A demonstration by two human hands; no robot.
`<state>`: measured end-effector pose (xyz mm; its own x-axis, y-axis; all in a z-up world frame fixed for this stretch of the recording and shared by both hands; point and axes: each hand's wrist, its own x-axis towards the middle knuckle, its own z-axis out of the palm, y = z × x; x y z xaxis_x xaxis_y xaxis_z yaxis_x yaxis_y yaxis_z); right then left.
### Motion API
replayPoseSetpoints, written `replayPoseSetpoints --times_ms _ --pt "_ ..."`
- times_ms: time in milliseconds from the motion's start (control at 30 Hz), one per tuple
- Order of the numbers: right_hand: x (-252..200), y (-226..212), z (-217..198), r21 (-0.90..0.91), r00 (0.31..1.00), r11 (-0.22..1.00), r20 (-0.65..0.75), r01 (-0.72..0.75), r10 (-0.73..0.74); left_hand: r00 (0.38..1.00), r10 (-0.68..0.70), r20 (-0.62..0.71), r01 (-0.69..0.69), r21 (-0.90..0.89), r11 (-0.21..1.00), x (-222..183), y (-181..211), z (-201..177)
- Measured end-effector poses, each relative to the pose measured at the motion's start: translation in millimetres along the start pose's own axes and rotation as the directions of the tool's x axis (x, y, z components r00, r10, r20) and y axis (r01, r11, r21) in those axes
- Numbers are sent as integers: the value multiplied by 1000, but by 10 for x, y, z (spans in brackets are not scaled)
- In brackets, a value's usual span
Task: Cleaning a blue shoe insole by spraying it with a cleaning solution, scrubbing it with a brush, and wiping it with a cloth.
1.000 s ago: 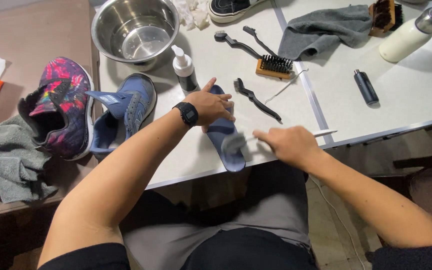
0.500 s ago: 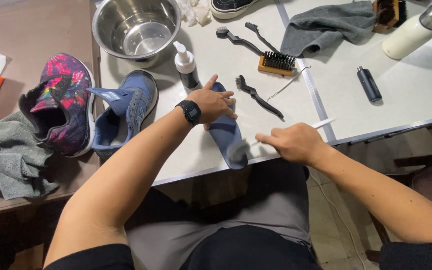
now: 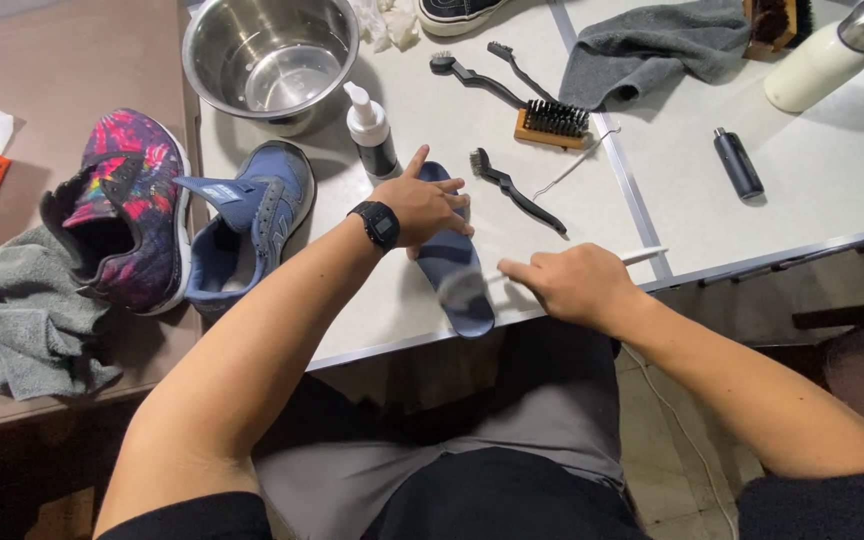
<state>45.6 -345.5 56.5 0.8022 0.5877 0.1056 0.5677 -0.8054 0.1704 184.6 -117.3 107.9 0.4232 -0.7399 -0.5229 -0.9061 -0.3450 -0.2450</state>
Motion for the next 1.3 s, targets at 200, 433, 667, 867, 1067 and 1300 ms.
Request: replayPoseSetpoints --times_ms 200,433,667,867,1067,1300 --pt "47 199 -12 -87 970 986 183 -145 158 1000 22 -19 -21 61 998 -6 -4 2" --pt "121 160 -936 239 789 870 567 -432 236 972 31 -231 17 205 979 -415 18 236" --pt "481 -140 -707 264 888 887 374 -378 266 408 -849 -336 390 -777 494 -988 1071 842" --pt "748 -593 -602 295 911 926 400 -236 105 310 -913 -266 505 -767 395 -825 1687 1289" --pt "941 -264 -467 169 908 945 368 -280 203 263 -933 -244 405 -850 336 -835 1653 1372" --pt "1013 -368 -681 259 877 906 437 -336 201 320 -933 -167 362 -888 283 -879 1630 1360"
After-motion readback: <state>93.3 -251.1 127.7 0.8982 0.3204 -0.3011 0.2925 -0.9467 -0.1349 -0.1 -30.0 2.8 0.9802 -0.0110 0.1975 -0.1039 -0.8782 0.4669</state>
